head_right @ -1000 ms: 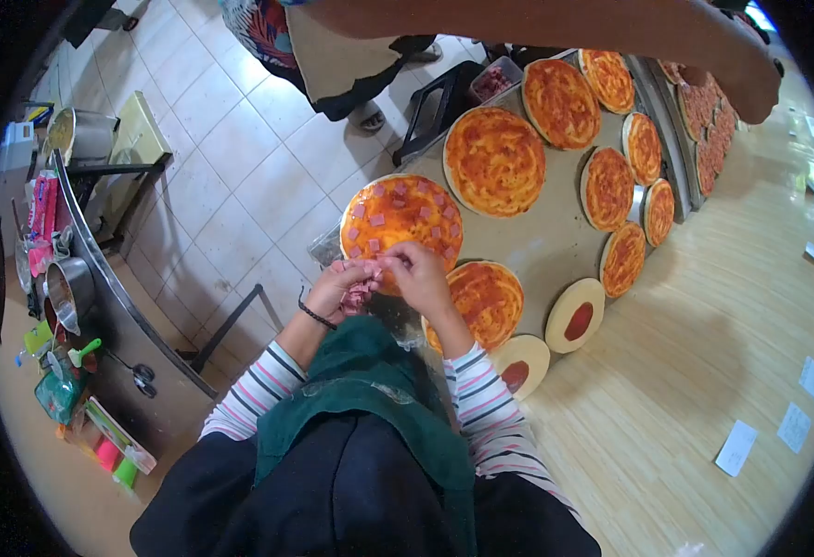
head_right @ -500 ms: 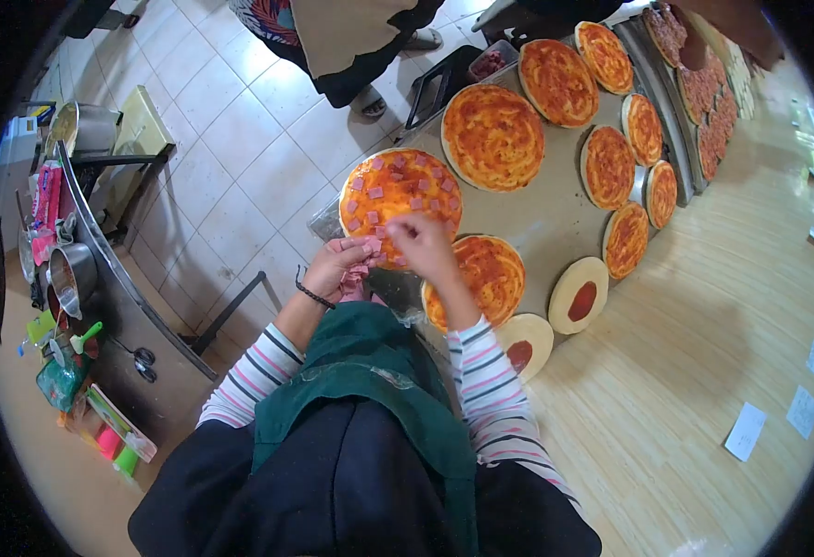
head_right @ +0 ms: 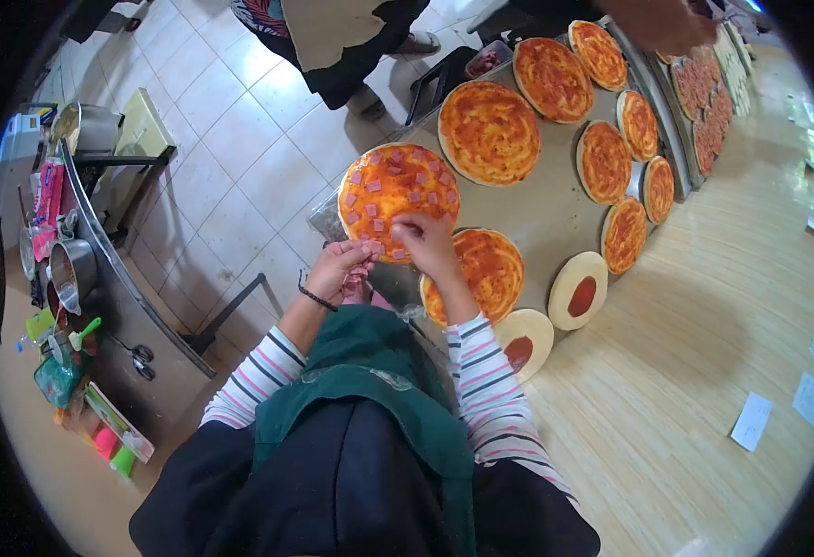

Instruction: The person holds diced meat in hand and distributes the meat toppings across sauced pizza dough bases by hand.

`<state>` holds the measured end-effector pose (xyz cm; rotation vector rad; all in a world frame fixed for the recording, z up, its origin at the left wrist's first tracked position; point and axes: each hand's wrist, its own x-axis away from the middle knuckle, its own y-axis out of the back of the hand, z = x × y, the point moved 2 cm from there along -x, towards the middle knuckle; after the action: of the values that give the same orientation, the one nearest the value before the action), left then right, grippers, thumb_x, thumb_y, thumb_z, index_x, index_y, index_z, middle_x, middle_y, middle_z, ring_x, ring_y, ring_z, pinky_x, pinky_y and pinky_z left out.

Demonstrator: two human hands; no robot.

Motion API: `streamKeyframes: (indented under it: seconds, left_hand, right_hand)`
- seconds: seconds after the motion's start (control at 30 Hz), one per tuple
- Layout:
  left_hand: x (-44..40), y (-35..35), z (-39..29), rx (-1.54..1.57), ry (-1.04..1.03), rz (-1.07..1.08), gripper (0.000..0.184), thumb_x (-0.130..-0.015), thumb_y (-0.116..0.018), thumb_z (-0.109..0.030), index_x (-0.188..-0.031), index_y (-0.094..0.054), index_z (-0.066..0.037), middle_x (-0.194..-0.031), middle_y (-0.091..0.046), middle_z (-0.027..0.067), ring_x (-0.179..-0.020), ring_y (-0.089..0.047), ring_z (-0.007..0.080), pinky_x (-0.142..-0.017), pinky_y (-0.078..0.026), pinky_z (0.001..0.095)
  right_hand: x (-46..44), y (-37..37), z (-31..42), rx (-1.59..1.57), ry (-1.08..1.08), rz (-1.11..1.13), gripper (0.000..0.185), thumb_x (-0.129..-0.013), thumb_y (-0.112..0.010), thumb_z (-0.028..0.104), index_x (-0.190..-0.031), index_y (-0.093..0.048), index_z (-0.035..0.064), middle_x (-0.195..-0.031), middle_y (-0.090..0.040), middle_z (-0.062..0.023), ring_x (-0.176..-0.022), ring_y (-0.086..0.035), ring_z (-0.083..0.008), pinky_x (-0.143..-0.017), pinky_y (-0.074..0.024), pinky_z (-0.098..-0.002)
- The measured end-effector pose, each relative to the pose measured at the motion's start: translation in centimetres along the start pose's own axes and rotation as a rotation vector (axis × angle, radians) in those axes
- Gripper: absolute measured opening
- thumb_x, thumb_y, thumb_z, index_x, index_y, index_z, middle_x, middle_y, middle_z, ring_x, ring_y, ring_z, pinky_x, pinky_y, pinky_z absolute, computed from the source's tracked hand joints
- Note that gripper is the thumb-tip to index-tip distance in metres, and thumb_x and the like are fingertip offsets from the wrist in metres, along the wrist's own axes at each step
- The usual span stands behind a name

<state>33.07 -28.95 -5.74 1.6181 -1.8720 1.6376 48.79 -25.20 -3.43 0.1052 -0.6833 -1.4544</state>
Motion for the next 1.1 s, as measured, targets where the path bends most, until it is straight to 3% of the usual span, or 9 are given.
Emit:
streamKeyframes:
  seconds: [0.07, 0.23, 0.33, 0.4, 0.63, 0.73, 0.8, 0.97, 1.1]
  left_hand:
    - [0.1, -0.2, -0.3, -0.013, -0.004, -0.019, 0.014, -0.079, -0.052, -0.010, -0.088, -0.057, 0.001, -0.069, -0.056, 0.0020, -0.053, -0.049, 0.0040, -0.042, -0.037, 0.0130]
    - [-0.7, 0.3, 0.4, -0.025, 0.008, 0.034, 0.010, -0.078, -0.054, -0.012, -0.081, -0.057, -0.003, -0.065, -0.055, 0.0010, -0.050, -0.048, 0.0030, -0.040, -0.035, 0.0128]
    - [-1.2, 0.7, 1.1, -0.049, -0.040, 0.025, 0.009, -0.078, -0.053, -0.010, -0.080, -0.057, -0.002, -0.067, -0.056, 0.0020, -0.052, -0.049, 0.0046, -0.043, -0.037, 0.0141]
    - [-0.5, 0.2, 0.6, -0.049, -0.015, -0.018, 0.010, -0.078, -0.051, -0.006, -0.083, -0.057, 0.000, -0.072, -0.056, 0.0035, -0.054, -0.050, 0.0054, -0.044, -0.038, 0.0148]
    - [-1.0, 0.5, 0.7, 0.021, 0.007, -0.023, 0.013, -0.078, -0.054, -0.009, -0.086, -0.057, 0.000, -0.067, -0.056, 0.0037, -0.050, -0.049, 0.0050, -0.039, -0.036, 0.0138]
    - [-1.1, 0.7, 0.8, 0.026, 0.044, -0.001, 0.014, -0.078, -0.051, -0.006, -0.089, -0.055, 0.001, -0.072, -0.057, 0.0030, -0.054, -0.050, 0.0042, -0.041, -0.037, 0.0125]
    - [-0.7, -0.3, 0.3, 0.020, 0.012, 0.016, 0.015, -0.077, -0.054, -0.007, -0.090, -0.056, 0.000, -0.072, -0.057, 0.0021, -0.054, -0.050, 0.0043, -0.042, -0.037, 0.0127]
    - [-0.8, -0.7, -0.3, 0.024, -0.061, -0.098, 0.018, -0.074, -0.059, -0.009, -0.089, -0.054, -0.002, -0.065, -0.055, 0.0019, -0.047, -0.045, 0.0037, -0.039, -0.034, 0.0138]
    - [-1.3, 0.9, 0.0, 0.019, -0.033, -0.063, 0.011, -0.074, -0.058, -0.006, -0.083, -0.052, -0.003, -0.065, -0.056, 0.0032, -0.047, -0.047, 0.0045, -0.039, -0.035, 0.0139]
  right_hand:
    - [0.9, -0.7, 1.7, -0.130, 0.033, 0.273, 0.015, -0.071, -0.060, 0.012, -0.077, -0.059, -0.0012, -0.068, -0.059, -0.0050, -0.061, -0.054, -0.0098, -0.058, -0.0425, -0.0222]
    - [1.1, -1.4, -0.4, -0.213, 0.016, 0.198, 0.014, -0.071, -0.061, 0.013, -0.075, -0.059, -0.0002, -0.068, -0.059, -0.0042, -0.062, -0.053, -0.0085, -0.057, -0.0419, -0.0224]
    - [-0.2, -0.9, -2.2, -0.147, 0.043, 0.096, 0.013, -0.071, -0.059, 0.013, -0.076, -0.060, 0.0017, -0.068, -0.060, -0.0055, -0.061, -0.056, -0.0138, -0.056, -0.0427, -0.0247]
    - [-1.1, 0.0, -2.8, 0.025, -0.119, -0.112, 0.012, -0.070, -0.059, 0.015, -0.075, -0.060, 0.0043, -0.072, -0.059, -0.0065, -0.067, -0.057, -0.0200, -0.060, -0.0425, -0.0292]
    - [-1.5, -0.2, -0.2, 0.634, 0.000, -0.178, 0.013, -0.066, -0.061, 0.018, -0.070, -0.058, 0.0061, -0.078, -0.057, -0.0062, -0.078, -0.053, -0.0212, -0.066, -0.0395, -0.0338]
    - [-0.4, -0.2, 0.0, 0.412, 0.131, -0.290, 0.013, -0.068, -0.062, 0.017, -0.073, -0.060, 0.0051, -0.075, -0.058, -0.0055, -0.074, -0.054, -0.0181, -0.067, -0.0408, -0.0319]
    - [0.4, -1.5, -0.6, -0.260, -0.022, 0.161, 0.012, -0.070, -0.061, 0.013, -0.076, -0.060, 0.0017, -0.073, -0.060, -0.0048, -0.069, -0.055, -0.0119, -0.066, -0.0425, -0.0268]
    - [0.1, -1.9, 0.2, -0.353, -0.105, 0.172, 0.011, -0.071, -0.059, 0.005, -0.076, -0.059, -0.0040, -0.070, -0.060, -0.0056, -0.061, -0.053, -0.0071, -0.057, -0.0426, -0.0200]
    - [-2.2, -2.2, 0.2, -0.257, -0.083, 0.001, 0.011, -0.068, -0.059, 0.006, -0.076, -0.059, -0.0016, -0.060, -0.057, -0.0035, -0.052, -0.051, -0.0076, -0.051, -0.0415, -0.0210]
